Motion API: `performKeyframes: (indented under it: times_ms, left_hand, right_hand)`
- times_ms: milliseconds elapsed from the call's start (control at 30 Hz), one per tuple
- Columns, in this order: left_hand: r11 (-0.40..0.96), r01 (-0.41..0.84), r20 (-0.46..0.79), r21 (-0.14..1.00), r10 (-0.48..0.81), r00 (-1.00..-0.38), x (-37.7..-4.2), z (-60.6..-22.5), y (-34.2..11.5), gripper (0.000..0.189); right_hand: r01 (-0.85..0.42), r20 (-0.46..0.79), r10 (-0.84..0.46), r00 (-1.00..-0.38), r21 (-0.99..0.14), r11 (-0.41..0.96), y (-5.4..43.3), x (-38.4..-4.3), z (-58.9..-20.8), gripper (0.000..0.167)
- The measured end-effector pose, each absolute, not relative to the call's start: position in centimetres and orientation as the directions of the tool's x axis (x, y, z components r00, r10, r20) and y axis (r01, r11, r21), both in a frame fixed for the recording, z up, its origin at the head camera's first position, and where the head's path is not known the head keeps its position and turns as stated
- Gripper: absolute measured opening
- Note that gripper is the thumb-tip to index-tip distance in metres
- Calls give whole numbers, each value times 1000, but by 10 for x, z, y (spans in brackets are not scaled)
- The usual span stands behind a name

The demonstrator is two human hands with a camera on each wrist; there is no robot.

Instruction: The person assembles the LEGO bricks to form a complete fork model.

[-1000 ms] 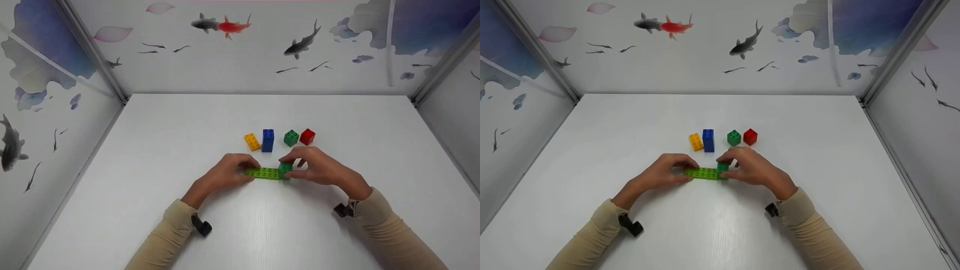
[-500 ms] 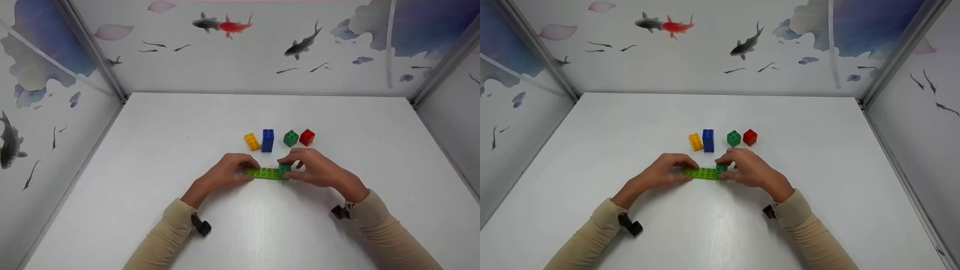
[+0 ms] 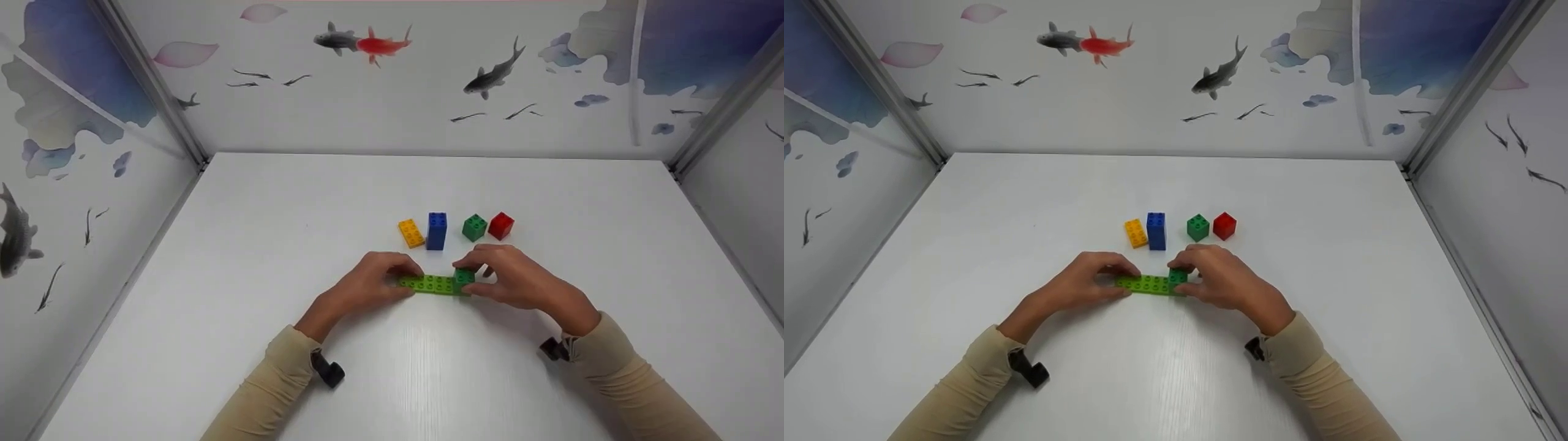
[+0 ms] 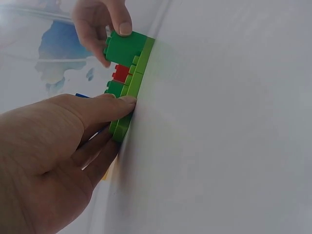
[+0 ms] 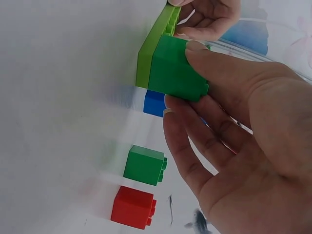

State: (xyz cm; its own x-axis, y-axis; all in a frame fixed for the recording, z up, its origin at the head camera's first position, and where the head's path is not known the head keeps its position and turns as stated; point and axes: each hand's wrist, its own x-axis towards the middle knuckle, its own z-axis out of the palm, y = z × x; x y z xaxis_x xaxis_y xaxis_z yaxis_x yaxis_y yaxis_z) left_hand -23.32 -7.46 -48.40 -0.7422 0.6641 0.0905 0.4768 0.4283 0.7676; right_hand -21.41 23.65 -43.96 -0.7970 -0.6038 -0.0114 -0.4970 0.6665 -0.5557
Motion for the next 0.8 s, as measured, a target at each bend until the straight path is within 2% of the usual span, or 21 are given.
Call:
performKeyframes:
  times_ms: [333, 800]
  left_hand:
    - [446, 447, 66, 775, 647, -759, -232, -482, -75, 31]
    - [425, 455, 76, 783, 660, -747, -233, -483, -74, 31]
  right_hand:
    - [-501, -10, -584, -812, -500, 706, 230, -208, -437, 46]
    - [-529, -3, -588, -809, -434, 729, 231, -207, -438, 52]
